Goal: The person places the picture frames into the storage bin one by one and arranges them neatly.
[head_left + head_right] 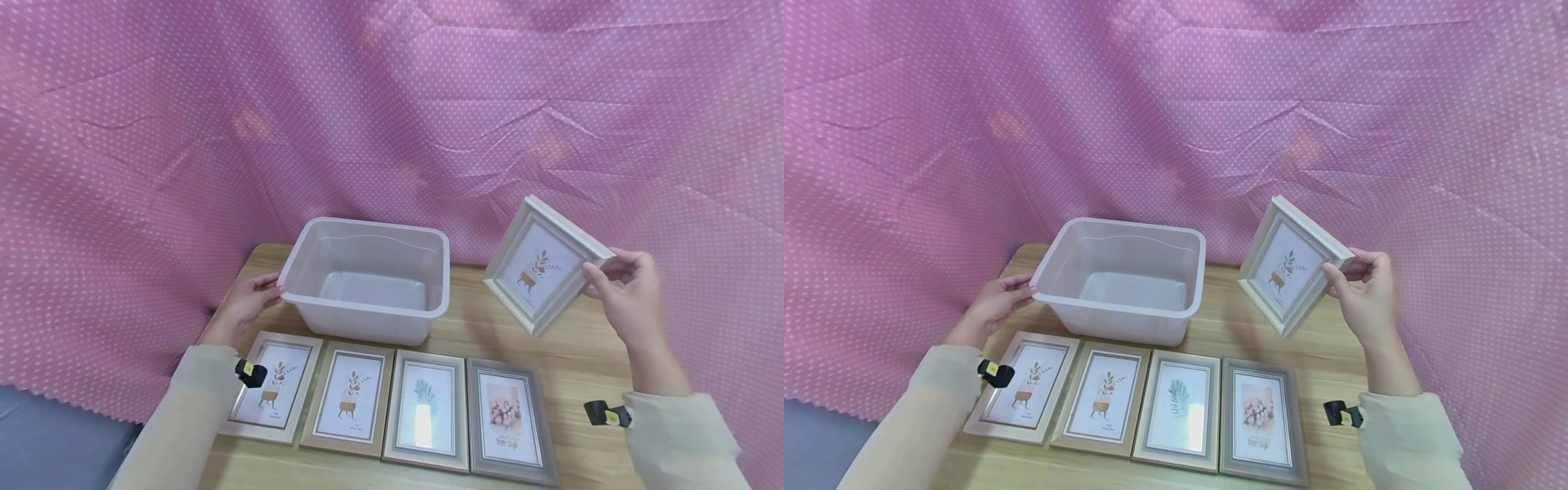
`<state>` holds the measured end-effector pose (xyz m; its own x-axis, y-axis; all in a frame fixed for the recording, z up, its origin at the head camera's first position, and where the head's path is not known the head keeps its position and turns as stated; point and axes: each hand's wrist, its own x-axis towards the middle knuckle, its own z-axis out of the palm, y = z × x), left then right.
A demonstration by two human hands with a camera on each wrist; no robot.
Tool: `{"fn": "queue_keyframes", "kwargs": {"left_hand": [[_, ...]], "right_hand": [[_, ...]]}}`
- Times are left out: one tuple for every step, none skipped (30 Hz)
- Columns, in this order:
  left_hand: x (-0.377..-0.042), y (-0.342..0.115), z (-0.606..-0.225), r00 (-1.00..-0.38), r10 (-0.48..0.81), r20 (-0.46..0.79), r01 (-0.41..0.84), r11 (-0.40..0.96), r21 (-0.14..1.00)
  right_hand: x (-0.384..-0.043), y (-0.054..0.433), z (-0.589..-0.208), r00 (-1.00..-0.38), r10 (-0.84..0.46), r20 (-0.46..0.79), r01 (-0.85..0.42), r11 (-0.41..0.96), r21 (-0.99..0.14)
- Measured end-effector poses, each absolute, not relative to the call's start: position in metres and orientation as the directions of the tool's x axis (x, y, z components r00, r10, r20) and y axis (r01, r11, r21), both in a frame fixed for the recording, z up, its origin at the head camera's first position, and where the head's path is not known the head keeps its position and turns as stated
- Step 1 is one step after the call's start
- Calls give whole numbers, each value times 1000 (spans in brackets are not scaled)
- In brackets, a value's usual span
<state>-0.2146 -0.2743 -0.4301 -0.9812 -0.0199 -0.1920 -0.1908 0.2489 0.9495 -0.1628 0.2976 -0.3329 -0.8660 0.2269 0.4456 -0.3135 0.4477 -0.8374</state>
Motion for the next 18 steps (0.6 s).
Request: {"fn": "queue_keyframes", "kwargs": {"left_hand": [[-215, -275, -430, -982, -18, -190, -189, 248, 950], [-215, -275, -431, -982, -13, -187, -184, 248, 951], [-215, -275, -431, -983, -11, -185, -182, 245, 952], [-215, -275, -431, -983, -10, -183, -180, 242, 953], [-215, -275, -432, -983, -10, -182, -179, 240, 954], [-215, -275, -432, -984, -10, -180, -177, 237, 955], [-215, -275, -432, -984, -10, -179, -176, 237, 956], [-215, -275, -432, -984, -12, -179, -177, 238, 955], [-215, -275, -432, -984, -15, -180, -178, 237, 955], [-216, -274, -433, -983, -18, -180, -179, 235, 955], [-216, -274, -433, -983, -20, -180, -180, 234, 956], [-216, -274, -433, -983, -22, -180, -181, 230, 956], [-217, -274, -433, -983, -23, -181, -182, 228, 956], [-217, -273, -433, -983, -26, -183, -184, 221, 958], [-217, -273, -433, -983, -28, -184, -186, 218, 958], [-217, -272, -432, -982, -30, -187, -189, 215, 958], [-217, -272, -432, -982, -28, -189, -190, 215, 958], [-217, -272, -432, -981, -28, -191, -192, 215, 957]], "right_hand": [[-163, 294, -331, -865, 235, 443, -303, 459, -835], [-164, 290, -330, -861, 246, 445, -302, 456, -837], [-165, 286, -328, -857, 258, 446, -302, 450, -841], [-166, 282, -327, -854, 263, 449, -299, 459, -837], [-166, 279, -326, -849, 273, 453, -300, 457, -837], [-167, 275, -325, -843, 285, 456, -303, 449, -841], [-168, 272, -324, -838, 294, 460, -307, 442, -843], [-168, 269, -323, -833, 299, 465, -312, 440, -842], [-169, 266, -323, -830, 299, 472, -318, 443, -838], [-170, 263, -322, -824, 302, 479, -325, 440, -837], [-170, 259, -321, -819, 301, 488, -341, 429, -836], [-171, 256, -321, -815, 303, 494, -352, 417, -838], [-172, 253, -320, -810, 304, 502, -364, 409, -836], [-173, 250, -319, -802, 307, 512, -375, 410, -832], [-174, 246, -319, -796, 307, 522, -388, 403, -829], [-174, 243, -318, -792, 311, 526, -396, 394, -829], [-174, 239, -318, -786, 316, 531, -406, 384, -829], [-174, 236, -317, -781, 324, 534, -410, 380, -830]]}}
